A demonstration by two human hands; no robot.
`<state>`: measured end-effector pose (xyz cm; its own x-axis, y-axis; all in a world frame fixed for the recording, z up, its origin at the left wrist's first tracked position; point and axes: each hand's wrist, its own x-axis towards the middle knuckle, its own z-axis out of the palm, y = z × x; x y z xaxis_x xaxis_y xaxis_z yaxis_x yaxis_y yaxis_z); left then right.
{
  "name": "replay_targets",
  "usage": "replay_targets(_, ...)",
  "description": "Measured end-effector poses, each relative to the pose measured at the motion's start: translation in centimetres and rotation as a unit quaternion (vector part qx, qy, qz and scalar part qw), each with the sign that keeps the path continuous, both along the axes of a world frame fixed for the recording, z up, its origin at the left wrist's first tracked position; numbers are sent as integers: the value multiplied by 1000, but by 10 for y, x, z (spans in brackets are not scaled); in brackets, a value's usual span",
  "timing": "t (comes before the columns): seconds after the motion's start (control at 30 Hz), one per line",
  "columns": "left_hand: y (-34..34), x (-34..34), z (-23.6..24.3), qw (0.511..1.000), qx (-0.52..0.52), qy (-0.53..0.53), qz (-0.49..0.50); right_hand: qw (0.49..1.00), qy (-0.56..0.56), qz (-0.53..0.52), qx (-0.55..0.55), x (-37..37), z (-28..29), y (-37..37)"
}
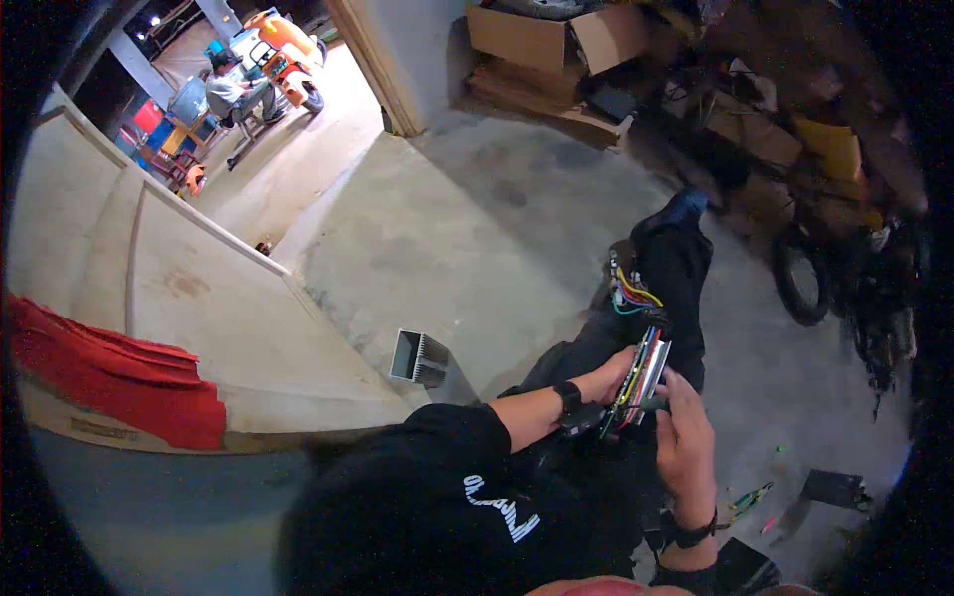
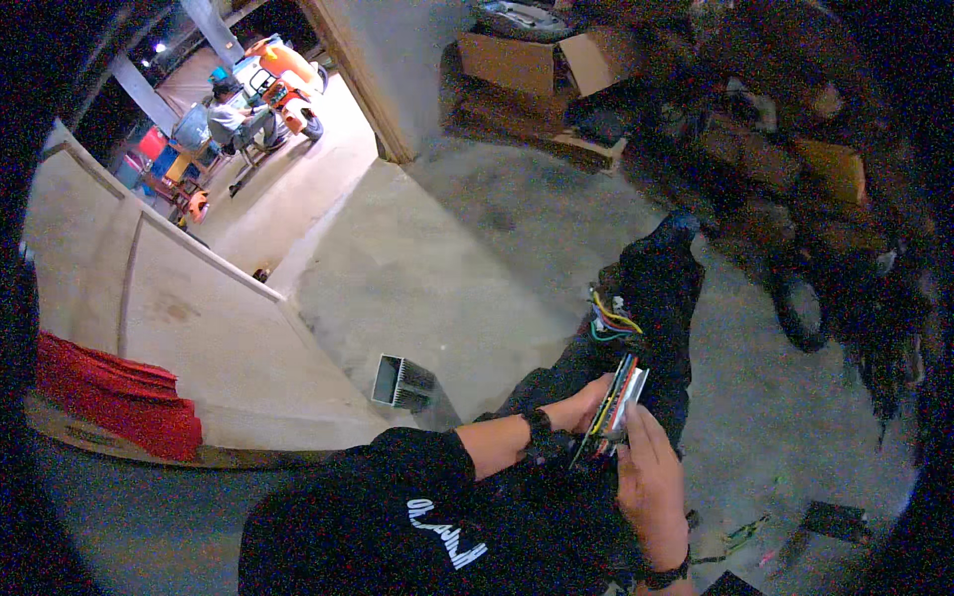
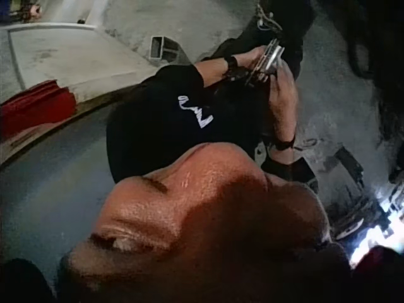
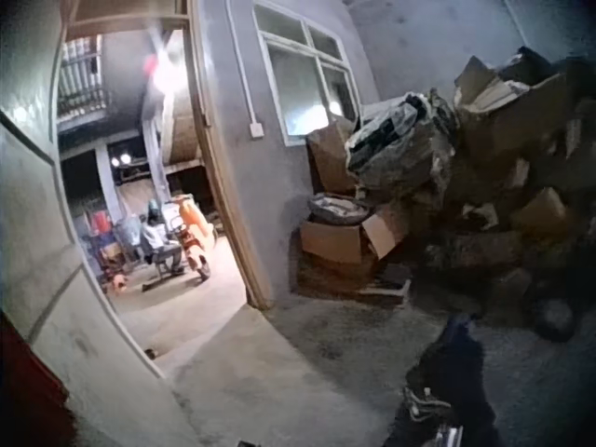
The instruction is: The recorder is using a screwdriver to open or repair an electronic controller or power component while sitting on the floor.
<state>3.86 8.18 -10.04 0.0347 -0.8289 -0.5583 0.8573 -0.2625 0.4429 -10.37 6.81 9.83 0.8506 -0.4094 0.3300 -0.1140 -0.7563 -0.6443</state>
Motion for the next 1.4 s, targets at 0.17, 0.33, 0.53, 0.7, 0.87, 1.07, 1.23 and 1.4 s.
replay_targets(0.17,2,2,51,999,37,-10,-22,993,-9,-35,-113,-6,-7,-7)
replay_targets(0.33,1,0,15,999,-28,-17,9,998,25,3,-49,4,11,-8)
replay_targets(0.53,-5,1,15,999,-23,30,-19,996,38,-16,-77,-7,-6,-22)
replay_targets(0.7,-7,0,12,1000,-28,10,2,998,43,8,-55,0,8,-14)
replay_targets(0.87,0,0,21,999,-41,-16,3,996,80,15,-28,-7,-6,-18)
replay_targets(1.07,7,1,26,999,-34,-5,30,999,23,31,-39,12,19,-8)
replay_targets(1.23,-9,0,49,998,37,-56,-4,992,27,1,-120,-3,3,-26)
replay_targets(1.4,-3,-1,24,998,-58,-12,6,998,-16,-4,-56,13,7,-14)
